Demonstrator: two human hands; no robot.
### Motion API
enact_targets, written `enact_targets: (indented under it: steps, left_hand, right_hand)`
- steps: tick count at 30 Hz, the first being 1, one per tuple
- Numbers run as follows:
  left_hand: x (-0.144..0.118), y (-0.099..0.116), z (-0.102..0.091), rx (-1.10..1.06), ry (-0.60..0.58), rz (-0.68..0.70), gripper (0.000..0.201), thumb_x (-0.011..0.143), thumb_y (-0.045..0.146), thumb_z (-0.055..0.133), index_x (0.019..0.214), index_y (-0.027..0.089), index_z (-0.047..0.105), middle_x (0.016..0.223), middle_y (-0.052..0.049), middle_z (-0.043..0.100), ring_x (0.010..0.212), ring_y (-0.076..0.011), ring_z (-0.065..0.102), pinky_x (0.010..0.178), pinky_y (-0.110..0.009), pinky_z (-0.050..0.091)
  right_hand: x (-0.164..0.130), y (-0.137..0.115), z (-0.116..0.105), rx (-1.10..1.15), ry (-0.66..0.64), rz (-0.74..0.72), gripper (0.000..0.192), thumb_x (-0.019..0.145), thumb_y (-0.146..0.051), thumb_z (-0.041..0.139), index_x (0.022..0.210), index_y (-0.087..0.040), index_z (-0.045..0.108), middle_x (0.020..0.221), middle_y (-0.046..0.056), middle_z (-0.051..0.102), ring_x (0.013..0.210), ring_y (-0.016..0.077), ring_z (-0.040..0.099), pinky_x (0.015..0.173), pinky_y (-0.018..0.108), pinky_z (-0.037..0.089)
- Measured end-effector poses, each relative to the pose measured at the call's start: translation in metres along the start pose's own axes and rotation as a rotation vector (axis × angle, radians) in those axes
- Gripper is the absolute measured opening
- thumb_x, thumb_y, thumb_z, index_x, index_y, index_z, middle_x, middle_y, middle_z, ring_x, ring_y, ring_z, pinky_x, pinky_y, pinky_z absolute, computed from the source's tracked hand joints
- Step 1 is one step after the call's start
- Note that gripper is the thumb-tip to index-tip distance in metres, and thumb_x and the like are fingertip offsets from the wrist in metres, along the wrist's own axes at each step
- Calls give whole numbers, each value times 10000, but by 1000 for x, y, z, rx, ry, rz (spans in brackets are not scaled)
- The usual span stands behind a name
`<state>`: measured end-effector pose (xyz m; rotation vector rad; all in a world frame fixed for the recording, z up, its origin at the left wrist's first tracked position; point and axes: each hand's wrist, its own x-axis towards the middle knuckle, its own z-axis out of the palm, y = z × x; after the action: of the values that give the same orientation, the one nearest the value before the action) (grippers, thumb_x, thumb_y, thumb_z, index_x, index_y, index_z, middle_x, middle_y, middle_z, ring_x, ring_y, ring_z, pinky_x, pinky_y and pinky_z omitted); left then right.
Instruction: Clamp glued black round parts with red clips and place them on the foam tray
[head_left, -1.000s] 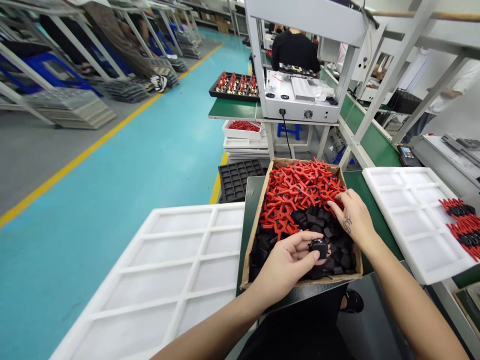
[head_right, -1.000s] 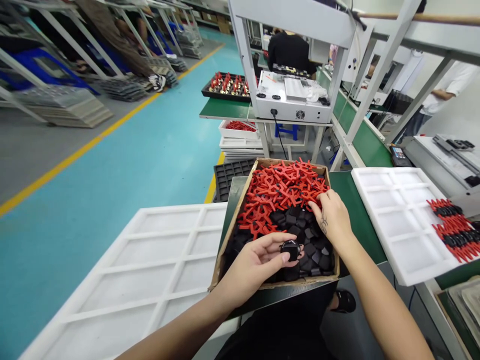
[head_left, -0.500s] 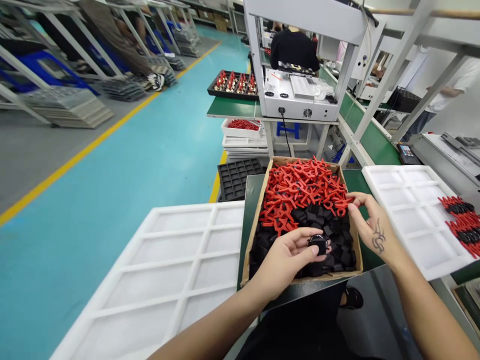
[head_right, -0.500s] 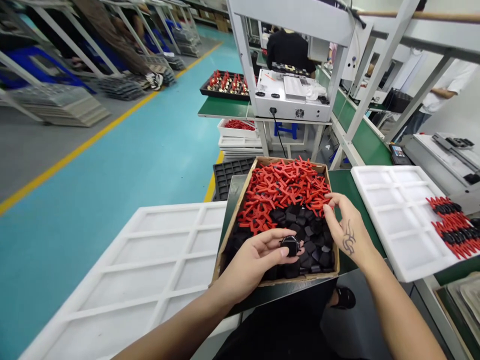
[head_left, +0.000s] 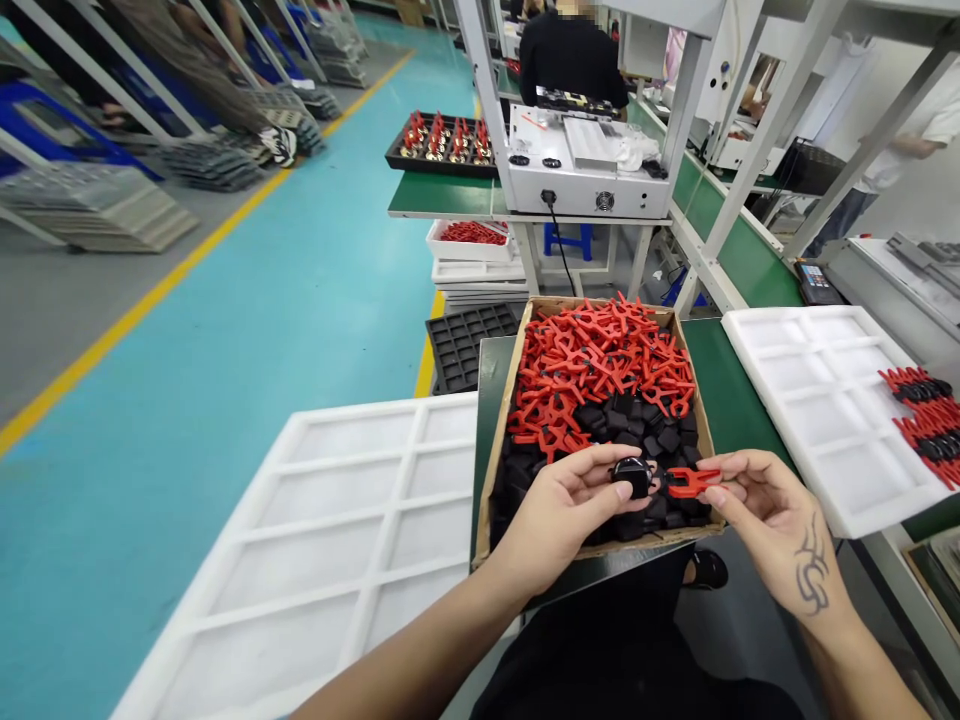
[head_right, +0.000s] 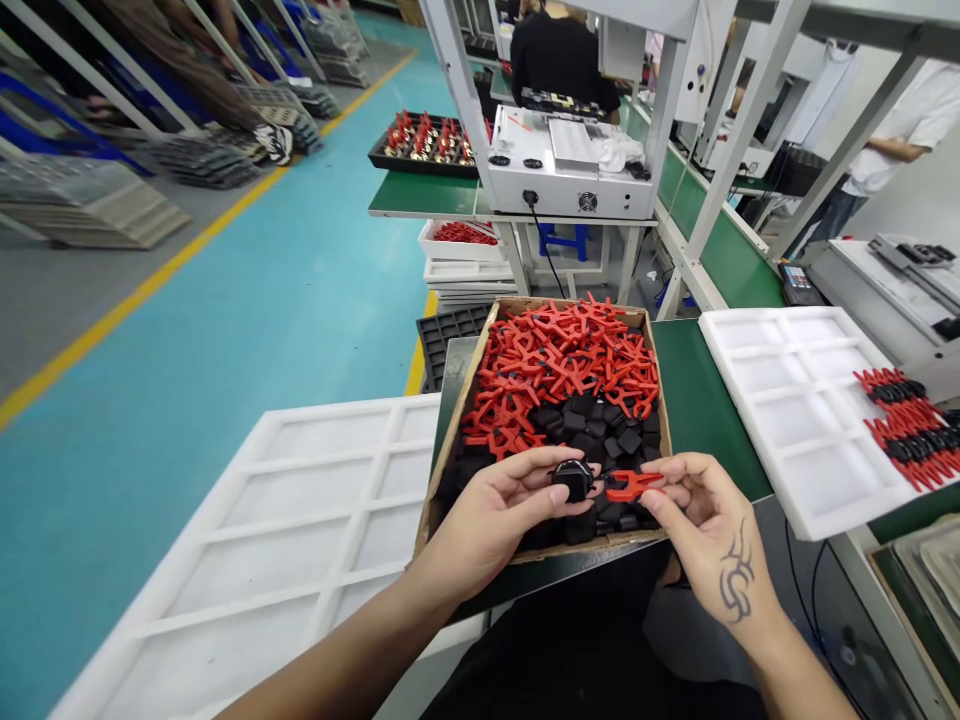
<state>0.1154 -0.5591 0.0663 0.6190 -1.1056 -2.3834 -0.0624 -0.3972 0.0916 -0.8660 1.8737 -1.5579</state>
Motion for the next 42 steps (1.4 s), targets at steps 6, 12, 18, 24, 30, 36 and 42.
enact_targets:
  steps: [6,12,18,24,30,36,42]
  left_hand:
    - [-2,0,-1,35,0,10,362,831,293,939,1159,182,834,1105,-95,850,1061,-274,799,960,-428,695]
    - [-3,1,-1,59,-11,17,366,837,291,931,1175,187,836,1151,-95,847,1052,-261,806,974,-408,691]
    - [-4,2,0,96,2,18,389,835,306,932,1189,182,831,1156,-100,848,1067,-275,807,982,-423,688]
    - [-3,3,1,111,6,0,404,828,310,935,1195,179,828,1151,-98,852,1047,-275,817,988,-422,685]
    - [-2,3,1,128,8,4,402,829,323,930,1193,185,827,1154,-102,852,1048,-291,820,995,-447,676]
    - [-3,5,1,147,2,-15,432,824,339,933,1207,174,821,1171,-120,850,1022,-294,831,1049,-461,644]
    - [-3,6,2,157,-6,-16,405,825,318,928,1193,182,829,1161,-107,854,1005,-276,832,1028,-434,651]
  right_hand:
    - [2,-6,17,120,27,14,310,882,-426,892,991,-245,666,1080,87,827,796,181,791,787,318,687]
    - [2,-3,26,191,5,17,334,876,-406,906,972,-254,625,1065,61,825,789,161,782,781,298,680]
    - [0,-3,28,192,-3,-1,335,882,-396,901,958,-257,606,1063,58,822,829,172,789,792,306,679]
    - [0,-3,28,181,15,1,337,877,-400,902,937,-256,603,1054,57,819,800,172,783,781,314,683]
    - [1,-2,29,197,-4,17,361,871,-424,903,932,-259,588,1065,62,819,796,185,785,789,354,693]
    - [2,-3,32,230,-17,14,368,859,-413,915,919,-252,591,1033,57,817,780,182,786,778,351,699]
    - [1,-2,29,237,-32,36,354,877,-385,905,925,-255,578,1069,55,817,803,176,792,808,342,699]
